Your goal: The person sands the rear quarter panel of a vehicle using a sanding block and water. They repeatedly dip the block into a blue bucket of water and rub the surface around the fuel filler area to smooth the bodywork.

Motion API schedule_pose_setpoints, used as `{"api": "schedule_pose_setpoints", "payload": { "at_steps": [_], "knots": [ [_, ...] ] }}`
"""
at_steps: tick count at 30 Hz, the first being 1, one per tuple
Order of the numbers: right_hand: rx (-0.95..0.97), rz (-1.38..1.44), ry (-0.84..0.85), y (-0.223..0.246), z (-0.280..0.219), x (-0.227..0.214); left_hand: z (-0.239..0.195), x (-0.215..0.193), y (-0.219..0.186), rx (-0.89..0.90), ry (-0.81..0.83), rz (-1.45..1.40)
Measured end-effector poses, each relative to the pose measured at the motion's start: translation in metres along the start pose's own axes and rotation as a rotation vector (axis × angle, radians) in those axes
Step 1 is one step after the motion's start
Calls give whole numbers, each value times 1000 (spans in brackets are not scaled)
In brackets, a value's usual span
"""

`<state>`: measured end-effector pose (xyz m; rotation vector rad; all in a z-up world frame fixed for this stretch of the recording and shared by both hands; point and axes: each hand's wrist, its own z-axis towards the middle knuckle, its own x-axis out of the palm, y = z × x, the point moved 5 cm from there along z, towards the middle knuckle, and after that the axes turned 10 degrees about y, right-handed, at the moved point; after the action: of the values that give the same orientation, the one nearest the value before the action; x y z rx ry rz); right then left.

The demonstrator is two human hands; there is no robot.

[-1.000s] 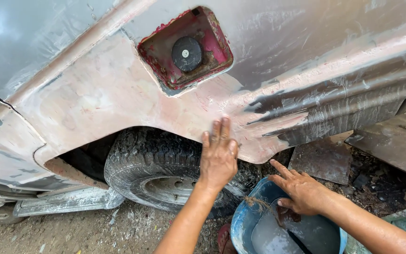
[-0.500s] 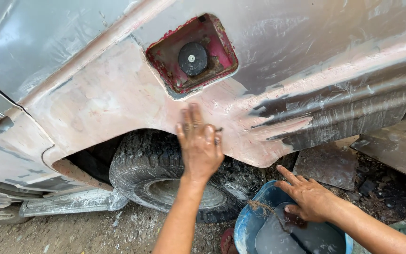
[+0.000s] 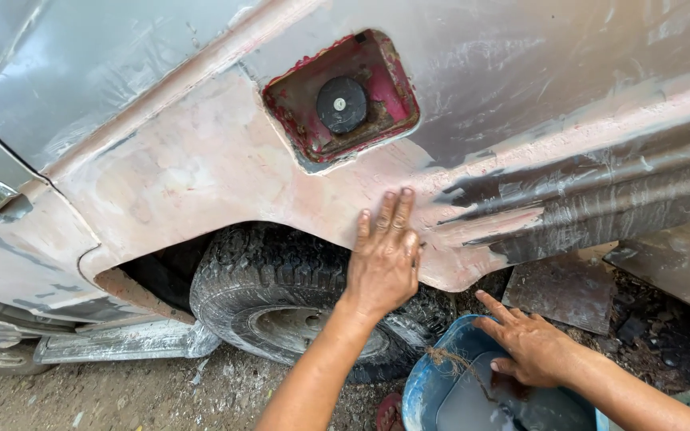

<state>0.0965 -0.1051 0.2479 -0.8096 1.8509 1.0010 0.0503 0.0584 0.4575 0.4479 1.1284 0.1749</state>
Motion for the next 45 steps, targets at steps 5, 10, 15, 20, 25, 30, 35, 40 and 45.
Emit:
{"api": "schedule_pose_setpoints", "payload": {
  "at_steps": [5,10,15,20,25,30,35,40,45],
  "knots": [
    [-13,23,31,7,-3,-11,5,-26,27,-132,-123,-97],
    [-32,-16,26,1,8,0,4,-19,-2,28,-10,-94],
    [-11,7,56,8,-2,-10,2,-29,37,-190,-197,-37],
    [-19,3,51,3,1,-5,2,-28,16,-67,-98,-13],
    [-14,17,37,6,-4,-6,-1,-31,21,-150,-166,13],
    [-6,16,93,6,-2,-6,3,-25,19,-114,-90,-80],
    [-2,7,100,10,-5,-10,0,-32,16,-134,-148,21],
    [21,4,142,9,-3,-11,-3,-29,15,-107,-152,108],
    [-4,16,129,11,-3,-10,-1,-29,27,-157,-136,108]
  ]
}}
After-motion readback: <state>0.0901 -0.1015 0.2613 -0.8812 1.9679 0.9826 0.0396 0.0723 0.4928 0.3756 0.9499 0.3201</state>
